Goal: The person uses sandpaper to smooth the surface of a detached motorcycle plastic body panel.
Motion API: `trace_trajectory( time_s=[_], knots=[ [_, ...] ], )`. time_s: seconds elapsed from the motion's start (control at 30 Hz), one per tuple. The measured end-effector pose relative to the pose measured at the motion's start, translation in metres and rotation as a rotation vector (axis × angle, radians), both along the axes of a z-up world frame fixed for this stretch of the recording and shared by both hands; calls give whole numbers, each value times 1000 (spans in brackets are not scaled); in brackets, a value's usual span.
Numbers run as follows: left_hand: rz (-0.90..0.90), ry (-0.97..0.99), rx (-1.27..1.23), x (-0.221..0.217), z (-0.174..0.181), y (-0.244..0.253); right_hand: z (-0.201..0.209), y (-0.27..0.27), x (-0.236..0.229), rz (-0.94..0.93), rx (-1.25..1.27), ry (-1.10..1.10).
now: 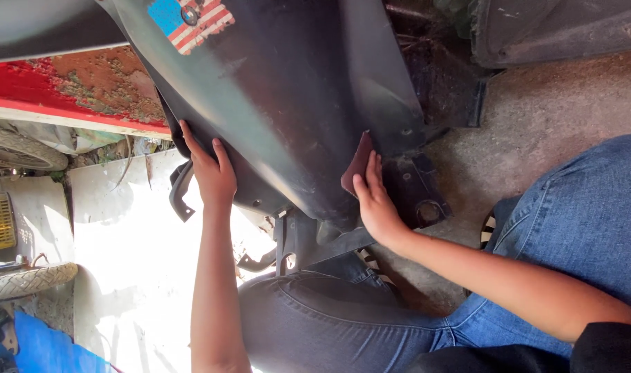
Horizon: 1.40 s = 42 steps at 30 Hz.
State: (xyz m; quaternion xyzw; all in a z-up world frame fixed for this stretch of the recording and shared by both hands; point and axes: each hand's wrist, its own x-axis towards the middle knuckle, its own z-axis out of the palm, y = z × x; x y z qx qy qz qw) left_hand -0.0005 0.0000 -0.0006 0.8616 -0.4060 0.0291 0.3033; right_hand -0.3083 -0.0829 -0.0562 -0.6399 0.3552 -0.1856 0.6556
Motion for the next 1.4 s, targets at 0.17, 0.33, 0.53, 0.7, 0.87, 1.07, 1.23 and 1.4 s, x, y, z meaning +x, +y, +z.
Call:
trace_trajectory(
  time_s=[0.17,0.33,0.53,0.7,0.87,1.07,1.23,1.4],
  knots=[
    [5,1,1,3,-1,-4,16,25,-14,112,-222,-29],
    [-6,-3,-15,2,-1,2,4,11,-10,78,-334,3],
    [10,5,-5,5,-1,-2,6,28,-15,306,-668,109],
    [-7,38,-42,2,-1,2,6,9,-13,80,-651,55],
    [-21,27,-41,6,-2,-1,5,12,-18,270,-905,154],
    [-29,20,-64,6,-3,3,21,-7,-39,379,-1241,249],
    [-44,8,-88,9,-5,4,24,-44,-30,524,-1828,292],
    [-45,-8,-94,11,-11,5,-20,-73,9,1007,-1637,-264]
  ],
)
